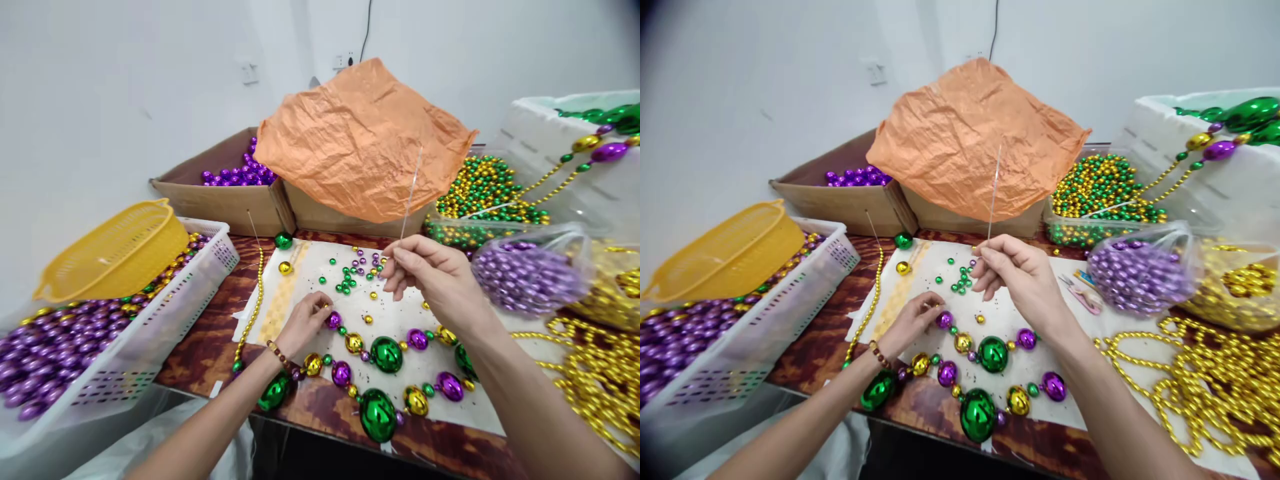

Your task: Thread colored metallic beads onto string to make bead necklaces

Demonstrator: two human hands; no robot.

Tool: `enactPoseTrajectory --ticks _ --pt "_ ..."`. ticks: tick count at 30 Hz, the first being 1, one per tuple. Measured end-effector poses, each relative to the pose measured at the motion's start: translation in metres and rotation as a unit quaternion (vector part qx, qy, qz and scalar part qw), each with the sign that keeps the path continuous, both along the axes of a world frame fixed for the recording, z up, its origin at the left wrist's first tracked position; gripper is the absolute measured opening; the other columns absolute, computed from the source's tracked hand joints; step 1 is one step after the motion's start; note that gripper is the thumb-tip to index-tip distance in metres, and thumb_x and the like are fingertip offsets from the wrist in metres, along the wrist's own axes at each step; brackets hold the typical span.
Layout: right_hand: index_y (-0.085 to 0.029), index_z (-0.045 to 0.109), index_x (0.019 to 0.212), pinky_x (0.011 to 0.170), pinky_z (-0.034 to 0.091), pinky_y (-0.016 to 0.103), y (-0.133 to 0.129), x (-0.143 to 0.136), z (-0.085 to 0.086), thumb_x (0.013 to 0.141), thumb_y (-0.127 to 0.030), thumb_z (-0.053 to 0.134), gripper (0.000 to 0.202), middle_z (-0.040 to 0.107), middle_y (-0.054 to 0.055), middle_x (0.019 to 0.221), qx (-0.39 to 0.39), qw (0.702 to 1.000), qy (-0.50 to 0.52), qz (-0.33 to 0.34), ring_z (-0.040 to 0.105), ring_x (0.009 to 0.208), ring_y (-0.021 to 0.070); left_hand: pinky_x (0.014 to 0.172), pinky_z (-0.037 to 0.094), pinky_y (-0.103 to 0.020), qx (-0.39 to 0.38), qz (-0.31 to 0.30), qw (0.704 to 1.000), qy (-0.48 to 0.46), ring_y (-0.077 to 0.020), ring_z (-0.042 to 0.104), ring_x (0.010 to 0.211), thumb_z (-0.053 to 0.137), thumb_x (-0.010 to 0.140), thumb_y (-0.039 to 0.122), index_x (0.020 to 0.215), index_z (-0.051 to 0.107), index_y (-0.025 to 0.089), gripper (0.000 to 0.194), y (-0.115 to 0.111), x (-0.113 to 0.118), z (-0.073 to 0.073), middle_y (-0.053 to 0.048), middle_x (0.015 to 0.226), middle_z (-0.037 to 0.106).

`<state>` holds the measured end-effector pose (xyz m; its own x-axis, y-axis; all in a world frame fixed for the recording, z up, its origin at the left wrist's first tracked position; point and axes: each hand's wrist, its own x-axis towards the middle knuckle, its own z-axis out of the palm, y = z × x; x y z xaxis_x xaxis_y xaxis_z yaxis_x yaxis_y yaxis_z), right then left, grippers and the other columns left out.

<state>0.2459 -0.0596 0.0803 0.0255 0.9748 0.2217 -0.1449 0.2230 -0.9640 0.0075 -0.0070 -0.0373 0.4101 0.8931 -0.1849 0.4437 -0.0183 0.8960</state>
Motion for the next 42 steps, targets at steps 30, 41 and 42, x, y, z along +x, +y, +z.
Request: enactPoseTrajectory --ticks 30,41,42 --pt "-0.015 0.064 0.099 0.052 0.049 0.02 -0.016 -0.108 -0.113 0.09 -0.053 0.05 0.042 0.066 0.007 0.075 -0.201 0.964 0.04 0.172 0.064 0.06 0.0132 0.09 0.037 -0.058 0.126 0.243 0.904 0.328 -0.0485 0.054 0.112 0.061 0.066 0.072 0.079 0.062 0.013 0.06 0.215 -0.05 0.034 -0.03 0.1 0.066" --pt "-0.013 0.068 0.095 0.044 0.049 0.02 -0.009 -0.113 -0.126 0.089 -0.054 0.051 0.044 0.067 0.007 0.072 -0.192 0.976 -0.046 0.091 0.058 0.045 0.011 0.087 0.051 -0.033 0.09 0.135 0.983 -0.09 -0.0227 0.059 0.109 0.067 0.077 0.034 0.131 0.051 0.022 0.057 0.118 -0.06 0.055 -0.009 0.13 0.057" --pt "-0.013 0.068 0.097 0.043 0.049 0.021 -0.01 -0.114 -0.127 0.087 -0.055 0.052 0.046 0.067 0.007 0.072 -0.201 0.975 -0.041 0.081 0.057 0.045 0.0111 0.086 0.052 -0.034 0.058 0.126 0.975 -0.172 -0.0227 0.059 0.106 0.069 0.075 0.032 0.128 0.054 0.023 0.056 0.104 -0.059 0.057 -0.008 0.127 0.057"
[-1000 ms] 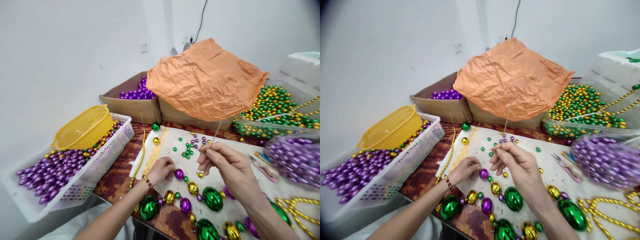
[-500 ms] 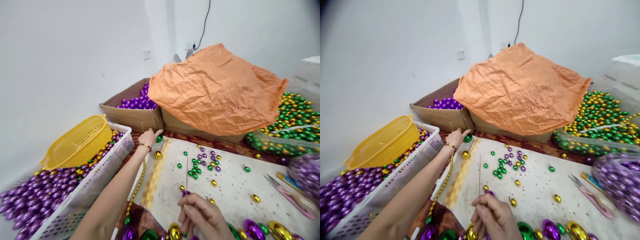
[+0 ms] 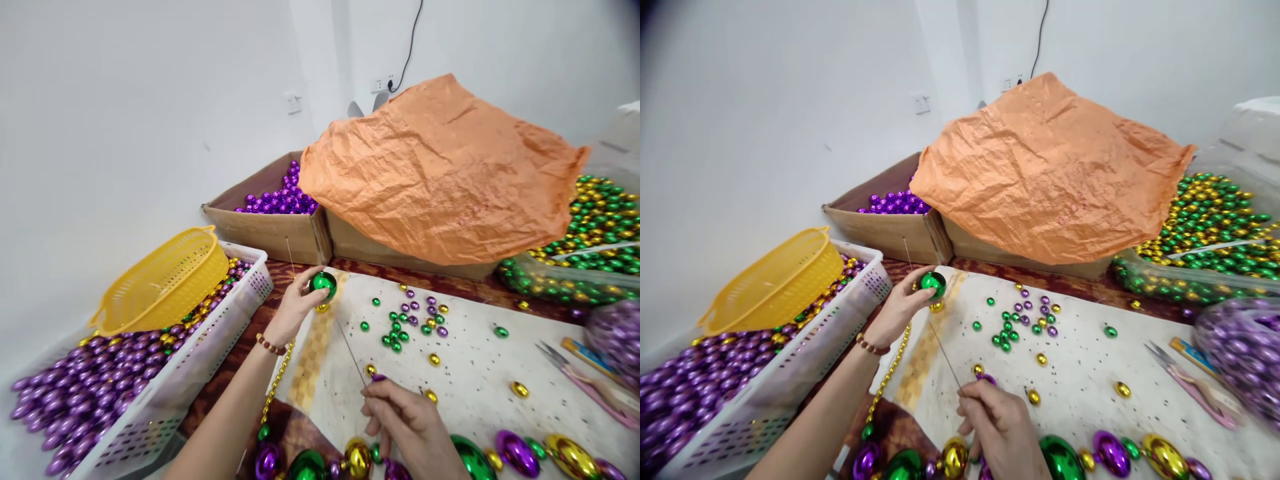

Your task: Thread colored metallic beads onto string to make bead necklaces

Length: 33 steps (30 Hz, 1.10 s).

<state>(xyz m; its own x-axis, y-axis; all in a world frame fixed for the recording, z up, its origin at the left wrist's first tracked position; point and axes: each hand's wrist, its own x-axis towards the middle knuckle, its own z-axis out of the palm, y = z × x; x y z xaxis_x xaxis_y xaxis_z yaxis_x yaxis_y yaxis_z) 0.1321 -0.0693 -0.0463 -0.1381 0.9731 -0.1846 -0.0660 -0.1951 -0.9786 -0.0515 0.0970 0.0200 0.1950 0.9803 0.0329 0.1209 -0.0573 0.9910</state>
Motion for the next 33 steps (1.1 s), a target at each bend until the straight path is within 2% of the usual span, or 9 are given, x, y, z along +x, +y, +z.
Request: enactPoseTrajectory --ticks 2,5,8,11,14,19,33 --pt "-0.014 0.069 0.102 0.044 0.05 0.022 -0.002 -0.002 -0.003 0.086 -0.056 0.054 0.047 0.067 0.007 0.074 -0.006 1.0 0.008 -0.021 0.059 0.048 0.0127 0.084 0.054 -0.037 -0.045 -0.021 0.992 -0.118 -0.022 0.061 0.1 0.071 0.075 0.029 0.123 0.058 0.024 0.05 -0.023 0.003 0.004 -0.007 0.122 0.059" --pt "-0.014 0.067 0.109 0.048 0.052 0.024 -0.008 -0.002 -0.007 0.087 -0.054 0.054 0.047 0.068 0.009 0.079 0.002 0.999 0.017 -0.031 0.061 0.052 0.014 0.082 0.054 -0.039 -0.105 -0.03 0.968 -0.227 -0.0208 0.064 0.094 0.065 0.082 0.028 0.12 0.058 0.026 0.039 -0.044 0.007 0.009 -0.006 0.117 0.061" --pt "-0.014 0.067 0.108 0.046 0.05 0.023 -0.014 0.0 -0.007 0.09 -0.05 0.052 0.043 0.068 0.008 0.076 0.009 1.0 0.004 -0.029 0.058 0.047 0.012 0.086 0.053 -0.04 -0.164 -0.027 0.933 -0.319 -0.0217 0.067 0.094 0.058 0.087 0.036 0.117 0.058 0.026 0.031 -0.049 0.009 0.012 -0.005 0.113 0.063" --pt "-0.016 0.068 0.105 0.043 0.047 0.02 -0.016 0.001 -0.003 0.091 -0.047 0.052 0.038 0.067 0.007 0.072 0.032 0.999 -0.016 -0.032 0.059 0.049 0.0127 0.089 0.052 -0.039 -0.216 -0.006 0.903 -0.372 -0.0224 0.066 0.098 0.058 0.087 0.04 0.11 0.06 0.022 0.029 -0.048 0.009 0.012 -0.007 0.109 0.066" --pt "-0.017 0.07 0.101 0.04 0.045 0.019 -0.017 0.001 0.002 0.09 -0.046 0.053 0.035 0.065 0.005 0.068 0.051 0.998 -0.025 -0.04 0.059 0.049 0.0127 0.087 0.053 -0.035 -0.248 0.01 0.886 -0.393 -0.0218 0.066 0.098 0.059 0.088 0.039 0.105 0.061 0.017 0.028 -0.046 0.011 0.014 -0.008 0.107 0.067" --pt "-0.017 0.069 0.101 0.038 0.044 0.018 -0.017 -0.001 0.002 0.089 -0.046 0.055 0.034 0.064 0.004 0.068 0.056 0.996 -0.018 -0.069 0.057 0.047 0.0116 0.085 0.054 -0.034 -0.263 0.005 0.875 -0.405 -0.0213 0.066 0.098 0.059 0.088 0.039 0.104 0.062 0.018 0.026 -0.05 0.014 0.017 -0.006 0.106 0.068" --pt "-0.017 0.067 0.1 0.038 0.04 0.018 -0.018 -0.002 -0.001 0.09 -0.046 0.054 0.033 0.062 0.003 0.067 0.042 0.997 -0.012 -0.069 0.054 0.046 0.0103 0.085 0.054 -0.038 -0.235 -0.01 0.888 -0.395 -0.0237 0.064 0.1 0.056 0.09 0.038 0.112 0.059 0.02 0.029 -0.053 0.011 0.013 -0.007 0.113 0.063"
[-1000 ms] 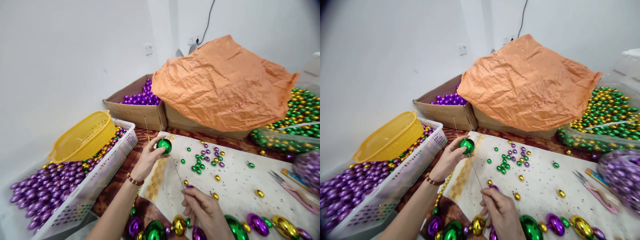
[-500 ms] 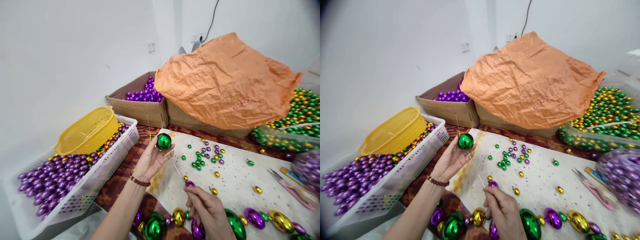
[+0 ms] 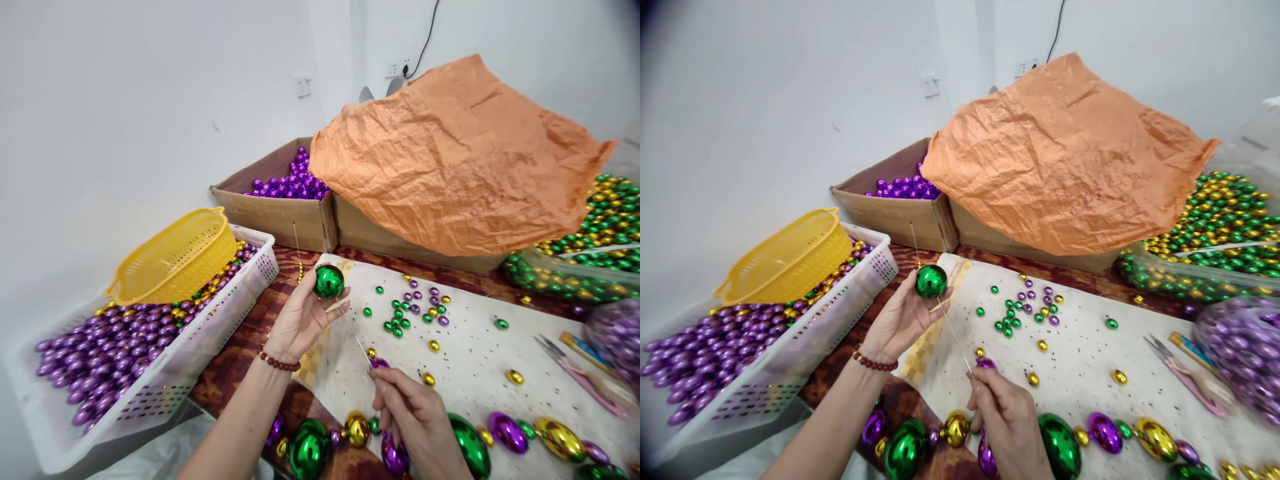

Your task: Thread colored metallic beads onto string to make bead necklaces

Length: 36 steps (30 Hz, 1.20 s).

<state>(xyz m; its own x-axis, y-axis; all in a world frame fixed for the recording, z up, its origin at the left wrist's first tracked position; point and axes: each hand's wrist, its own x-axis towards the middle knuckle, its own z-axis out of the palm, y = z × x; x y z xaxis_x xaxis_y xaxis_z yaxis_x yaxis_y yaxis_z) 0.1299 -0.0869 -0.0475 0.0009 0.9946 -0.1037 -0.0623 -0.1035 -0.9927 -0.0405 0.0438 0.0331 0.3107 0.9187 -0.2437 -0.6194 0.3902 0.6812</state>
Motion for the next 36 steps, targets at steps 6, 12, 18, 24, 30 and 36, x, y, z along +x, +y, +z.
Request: enactPoseTrajectory --ticks 6,12,18,24,30,36 --pt "-0.018 0.062 0.106 0.042 0.04 0.018 0.003 0.001 -0.005 0.094 -0.046 0.046 0.035 0.062 0.002 0.071 -0.002 0.999 -0.012 0.031 0.052 0.048 0.009 0.088 0.052 -0.042 0.056 -0.017 0.998 0.019 -0.0252 0.063 0.104 0.054 0.092 0.031 0.121 0.055 0.026 0.03 -0.01 0.003 0.009 -0.006 0.118 0.06" --pt "-0.017 0.06 0.098 0.043 0.038 0.017 0.013 0.0 0.0 0.096 -0.043 0.043 0.031 0.061 0.002 0.072 0.009 0.999 -0.024 0.04 0.053 0.051 0.0082 0.094 0.047 -0.05 0.097 -0.03 0.994 0.04 -0.0279 0.06 0.109 0.054 0.091 0.024 0.125 0.054 0.027 0.034 -0.027 0.008 0.013 -0.008 0.12 0.059" --pt "-0.016 0.06 0.1 0.039 0.036 0.017 0.022 -0.006 0.016 0.095 -0.043 0.046 0.03 0.058 0.0 0.067 0.026 0.999 -0.005 0.028 0.053 0.049 0.0085 0.092 0.047 -0.041 0.094 -0.055 0.993 0.049 -0.0221 0.06 0.103 0.053 0.091 0.019 0.124 0.056 0.027 0.034 -0.047 0.02 -0.002 -0.007 0.121 0.057" --pt "-0.02 0.054 0.125 0.049 0.045 0.02 0.016 0.005 0.007 0.095 -0.039 0.048 0.036 0.066 0.005 0.085 -0.001 0.997 0.016 0.07 0.065 0.069 0.0153 0.088 0.044 -0.031 0.086 -0.059 0.992 0.064 -0.0165 0.058 0.097 0.051 0.093 0.023 0.129 0.052 0.027 0.036 -0.058 0.026 -0.018 -0.006 0.113 0.059" --pt "-0.016 0.063 0.092 0.047 0.039 0.019 0.014 0.014 0.005 0.089 -0.043 0.055 0.028 0.07 0.009 0.088 -0.094 0.993 0.05 0.053 0.069 0.073 0.0204 0.095 0.041 -0.03 0.139 -0.105 0.956 0.235 -0.02 0.053 0.112 0.061 0.087 0.027 0.133 0.051 0.029 0.047 -0.065 0.016 -0.025 -0.005 0.131 0.054" --pt "-0.015 0.066 0.08 0.043 0.033 0.018 0.014 0.018 0.005 0.085 -0.038 0.06 0.025 0.071 0.007 0.079 -0.109 0.99 0.073 0.042 0.066 0.061 0.0162 0.099 0.041 -0.041 0.252 -0.087 0.85 0.455 -0.0241 0.056 0.112 0.039 0.096 0.041 0.122 0.059 0.021 0.039 -0.011 -0.015 -0.038 -0.011 0.121 0.062"
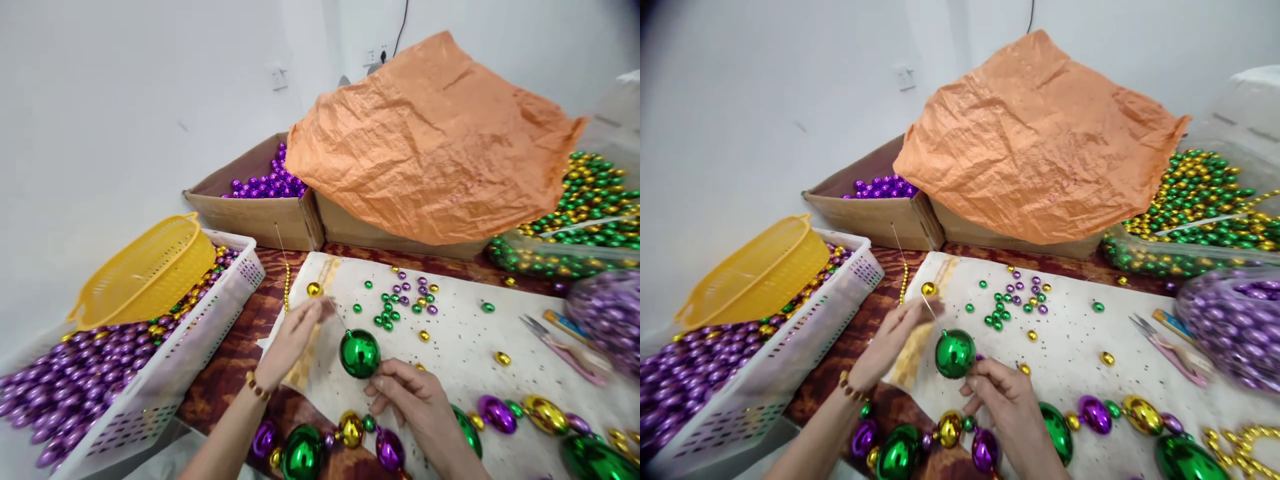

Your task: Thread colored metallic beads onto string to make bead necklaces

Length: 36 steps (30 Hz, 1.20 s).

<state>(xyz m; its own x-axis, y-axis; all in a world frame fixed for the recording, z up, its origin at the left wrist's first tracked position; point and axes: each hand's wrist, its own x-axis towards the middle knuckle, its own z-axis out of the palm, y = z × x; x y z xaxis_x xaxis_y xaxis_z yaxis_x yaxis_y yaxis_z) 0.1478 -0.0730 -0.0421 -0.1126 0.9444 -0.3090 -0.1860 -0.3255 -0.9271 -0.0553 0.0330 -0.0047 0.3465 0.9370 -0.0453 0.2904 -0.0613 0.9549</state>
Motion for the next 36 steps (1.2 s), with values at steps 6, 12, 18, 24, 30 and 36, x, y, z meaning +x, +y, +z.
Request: enactPoseTrajectory --ticks 6,12,18,24,30,36 --pt "-0.015 0.066 0.071 0.042 0.03 0.017 -0.001 0.0 0.003 0.083 -0.029 0.061 0.019 0.063 0.0 0.059 0.015 1.0 -0.017 0.002 0.055 0.05 0.0092 0.094 0.041 -0.042 0.27 -0.015 0.911 0.311 -0.0241 0.054 0.104 0.048 0.091 0.028 0.116 0.06 0.018 0.029 0.065 -0.001 -0.014 -0.01 0.111 0.06" --pt "-0.015 0.066 0.071 0.047 0.033 0.017 0.0 0.004 0.009 0.084 -0.021 0.058 0.016 0.063 -0.001 0.059 0.039 0.998 -0.041 0.017 0.052 0.049 0.0074 0.088 0.031 -0.046 0.345 -0.126 0.838 0.404 -0.0274 0.044 0.105 0.053 0.088 0.024 0.098 0.066 0.022 0.017 0.055 0.042 -0.024 -0.007 0.101 0.062" --pt "-0.015 0.067 0.073 0.054 0.037 0.018 0.001 0.006 0.013 0.085 -0.018 0.056 0.017 0.062 -0.001 0.06 0.045 0.998 -0.026 0.019 0.058 0.056 0.0101 0.089 0.027 -0.047 0.339 -0.177 0.842 0.382 -0.0284 0.042 0.106 0.059 0.083 0.026 0.102 0.065 0.022 0.02 0.053 0.05 -0.044 -0.008 0.103 0.062" --pt "-0.016 0.067 0.073 0.056 0.038 0.018 -0.002 0.001 0.005 0.084 -0.015 0.056 0.016 0.059 -0.003 0.062 0.067 0.998 -0.007 0.003 0.059 0.056 0.0098 0.096 0.022 -0.05 0.361 -0.201 0.854 0.316 -0.0313 0.039 0.12 0.058 0.086 0.03 0.11 0.063 0.025 0.026 0.051 0.062 -0.045 -0.008 0.108 0.063" --pt "-0.015 0.066 0.073 0.053 0.041 0.018 -0.005 0.001 0.005 0.085 -0.016 0.055 0.016 0.058 -0.002 0.075 0.08 0.996 0.035 0.001 0.062 0.056 0.0096 0.096 0.025 -0.047 0.378 -0.217 0.853 0.288 -0.0285 0.038 0.12 0.05 0.091 0.022 0.11 0.062 0.023 0.023 0.045 0.102 -0.034 -0.009 0.108 0.062" --pt "-0.015 0.066 0.072 0.053 0.041 0.018 -0.005 0.001 0.006 0.084 -0.016 0.057 0.015 0.057 -0.002 0.073 0.085 0.996 0.037 -0.012 0.061 0.055 0.009 0.086 0.032 -0.044 0.372 -0.212 0.839 0.337 -0.0278 0.04 0.105 0.058 0.086 0.024 0.096 0.063 0.019 0.013 0.058 0.145 -0.037 -0.01 0.102 0.057"
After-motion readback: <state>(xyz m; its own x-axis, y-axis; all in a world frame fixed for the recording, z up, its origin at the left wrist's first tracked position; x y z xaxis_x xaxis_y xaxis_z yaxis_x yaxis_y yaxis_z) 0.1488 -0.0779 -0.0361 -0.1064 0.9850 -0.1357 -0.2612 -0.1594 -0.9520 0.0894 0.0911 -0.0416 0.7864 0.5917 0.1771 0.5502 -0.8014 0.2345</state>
